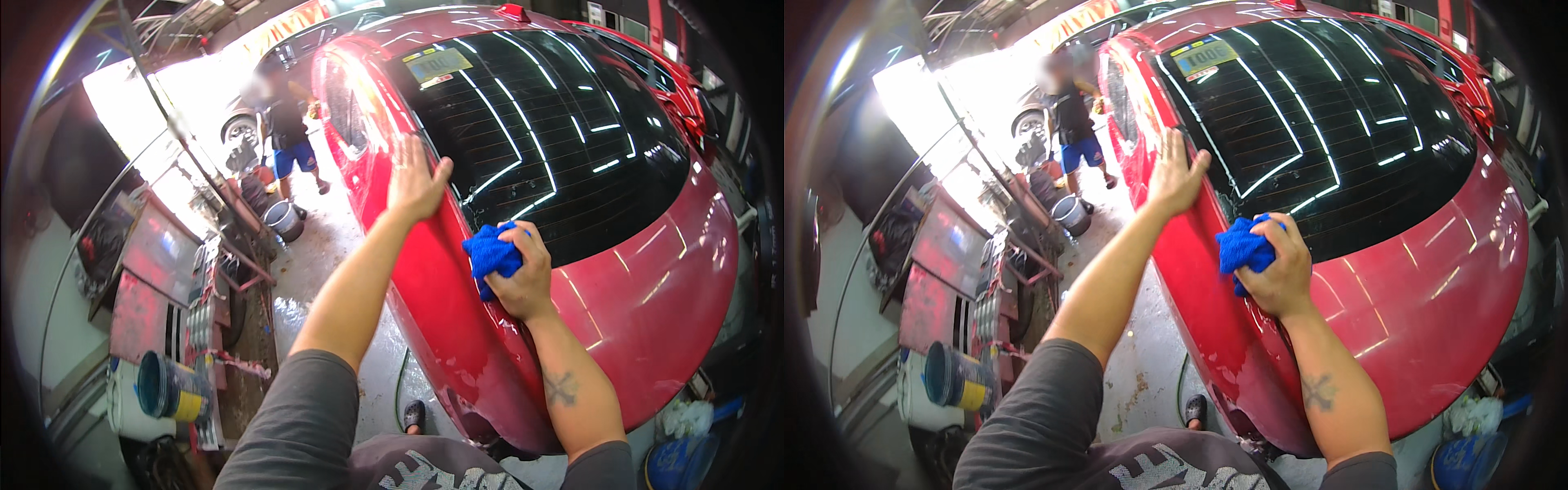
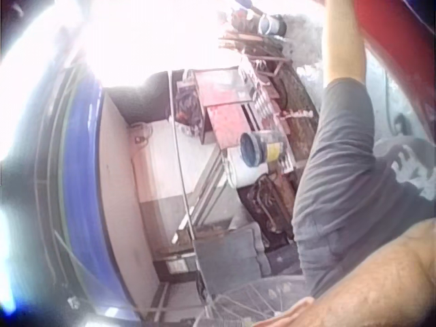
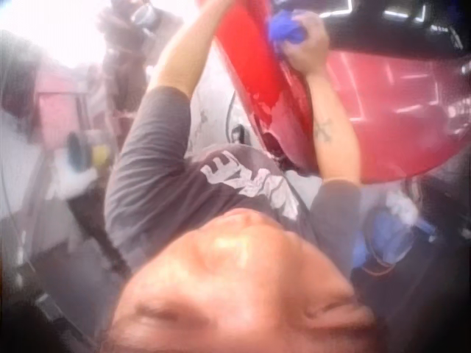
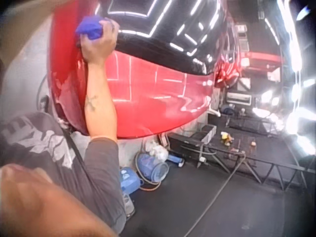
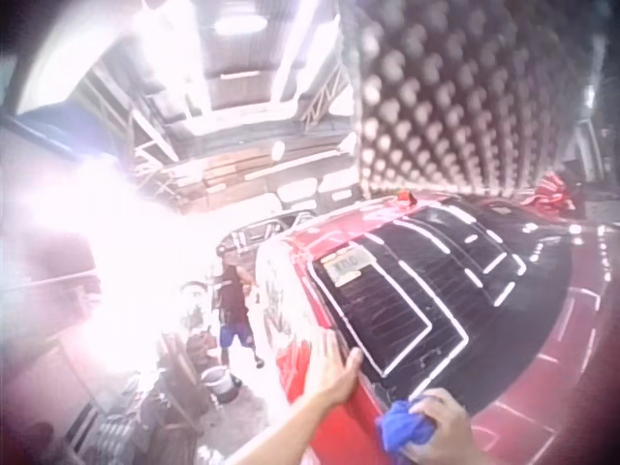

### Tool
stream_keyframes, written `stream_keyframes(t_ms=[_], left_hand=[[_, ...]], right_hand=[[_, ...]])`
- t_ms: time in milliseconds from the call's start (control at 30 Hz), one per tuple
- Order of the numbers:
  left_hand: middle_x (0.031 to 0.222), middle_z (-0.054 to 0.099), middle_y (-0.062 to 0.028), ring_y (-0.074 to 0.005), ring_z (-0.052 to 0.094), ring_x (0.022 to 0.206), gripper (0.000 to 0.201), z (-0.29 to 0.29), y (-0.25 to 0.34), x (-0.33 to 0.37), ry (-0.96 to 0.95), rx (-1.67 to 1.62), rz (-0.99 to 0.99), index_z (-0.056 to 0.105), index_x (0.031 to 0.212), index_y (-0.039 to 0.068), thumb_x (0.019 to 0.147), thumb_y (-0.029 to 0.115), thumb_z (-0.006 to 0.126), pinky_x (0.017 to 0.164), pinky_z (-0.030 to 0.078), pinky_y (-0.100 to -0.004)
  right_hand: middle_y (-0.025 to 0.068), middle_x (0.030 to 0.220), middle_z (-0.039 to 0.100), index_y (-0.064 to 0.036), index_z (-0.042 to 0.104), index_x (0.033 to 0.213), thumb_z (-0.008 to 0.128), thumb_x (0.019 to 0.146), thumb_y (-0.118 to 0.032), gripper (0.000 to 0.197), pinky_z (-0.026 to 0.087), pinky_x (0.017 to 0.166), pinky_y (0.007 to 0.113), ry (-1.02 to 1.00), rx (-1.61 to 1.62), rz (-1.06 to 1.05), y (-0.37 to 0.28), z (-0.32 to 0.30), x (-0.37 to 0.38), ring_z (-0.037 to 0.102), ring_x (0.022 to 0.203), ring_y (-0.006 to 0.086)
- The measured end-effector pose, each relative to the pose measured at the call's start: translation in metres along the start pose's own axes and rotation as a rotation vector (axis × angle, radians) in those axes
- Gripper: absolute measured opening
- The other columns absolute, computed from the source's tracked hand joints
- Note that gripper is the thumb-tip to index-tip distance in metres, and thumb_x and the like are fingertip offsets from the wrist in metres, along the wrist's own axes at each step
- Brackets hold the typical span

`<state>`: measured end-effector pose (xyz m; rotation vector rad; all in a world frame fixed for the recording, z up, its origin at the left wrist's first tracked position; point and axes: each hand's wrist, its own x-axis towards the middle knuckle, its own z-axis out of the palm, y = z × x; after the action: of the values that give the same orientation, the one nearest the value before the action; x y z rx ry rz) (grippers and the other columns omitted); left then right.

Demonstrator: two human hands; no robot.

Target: The person wipes the rear and side panels of a red car using a blue microfiber cloth. They repeatedly rub the surface and occasionally use their hand to feel the texture, moving from the rear quarter panel to the trunk lid and back.

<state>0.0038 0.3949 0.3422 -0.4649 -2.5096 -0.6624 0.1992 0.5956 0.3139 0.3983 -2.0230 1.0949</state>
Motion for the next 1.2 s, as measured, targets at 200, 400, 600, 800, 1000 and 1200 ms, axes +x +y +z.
stream_keyframes(t_ms=[200, 400, 600, 800, 1000, 1200], left_hand=[[0.175, 0.014, -0.0367, -0.0489, 0.011, 0.165, 0.089, 0.013, 0.056, -0.132, 0.038, -0.03, 0.094, 0.017, 0.167, -0.013, 0.11, 0.045, 0.053, 0.134, 0.016, -0.0554], [0.177, 0.01, -0.0325, -0.0455, 0.008, 0.167, 0.084, -0.009, 0.104, -0.221, -0.163, -0.084, 0.049, 0.015, 0.169, -0.009, 0.109, 0.036, 0.053, 0.135, 0.014, -0.0524], [0.173, 0.02, -0.0371, -0.0464, 0.014, 0.166, 0.075, 0.002, 0.056, -0.133, 0.008, -0.009, 0.105, 0.023, 0.167, -0.008, 0.114, 0.04, 0.045, 0.135, 0.017, -0.053], [0.176, 0.016, -0.034, -0.0446, 0.012, 0.166, 0.092, 0.006, 0.001, 0.042, -0.003, -0.145, -0.077, 0.022, 0.167, -0.01, 0.112, 0.062, 0.036, 0.136, 0.014, -0.0473], [0.178, 0.01, -0.0305, -0.0418, 0.01, 0.167, 0.101, 0.005, -0.075, 0.192, -0.043, -0.121, -0.092, 0.02, 0.169, -0.008, 0.108, 0.072, 0.033, 0.136, 0.014, -0.0484], [0.175, 0.025, -0.0285, -0.042, 0.021, 0.164, 0.105, 0.007, -0.149, 0.304, -0.032, -0.195, -0.097, 0.03, 0.165, -0.009, 0.104, 0.077, 0.034, 0.133, 0.018, -0.0531]], right_hand=[[0.0176, 0.119, 0.068, -0.0075, 0.066, 0.107, 0.09, 0.067, -0.01, 0.048, 0.057, 0.096, 0.045, 0.072, 0.101, 0.043, -0.002, -0.004, 0.0, 0.07, 0.111, 0.0382], [0.0172, 0.122, 0.068, -0.0069, 0.065, 0.111, 0.089, 0.068, -0.006, 0.049, 0.056, 0.097, 0.044, 0.173, 0.173, 0.082, 0.004, -0.004, -0.004, 0.069, 0.111, 0.037], [0.0179, 0.122, 0.067, -0.0078, 0.064, 0.111, 0.088, 0.067, -0.005, 0.05, 0.056, 0.098, 0.045, 0.144, 0.143, 0.078, 0.003, -0.004, -0.004, 0.069, 0.112, 0.0382], [0.0189, 0.119, 0.068, -0.008, 0.064, 0.105, 0.087, 0.066, -0.006, 0.045, 0.057, 0.096, 0.045, 0.049, 0.077, 0.093, -0.001, -0.011, -0.003, 0.07, 0.109, 0.0387], [0.0201, 0.125, 0.067, -0.0097, 0.066, 0.101, 0.086, 0.063, -0.009, 0.043, 0.057, 0.093, 0.045, -0.026, 0.019, 0.116, 0.001, -0.007, -0.004, 0.07, 0.11, 0.0382], [0.0216, 0.129, 0.066, -0.0116, 0.067, 0.097, 0.087, 0.057, -0.012, 0.045, 0.058, 0.092, 0.046, -0.15, -0.043, 0.142, 0.009, -0.004, -0.009, 0.071, 0.11, 0.0383]])
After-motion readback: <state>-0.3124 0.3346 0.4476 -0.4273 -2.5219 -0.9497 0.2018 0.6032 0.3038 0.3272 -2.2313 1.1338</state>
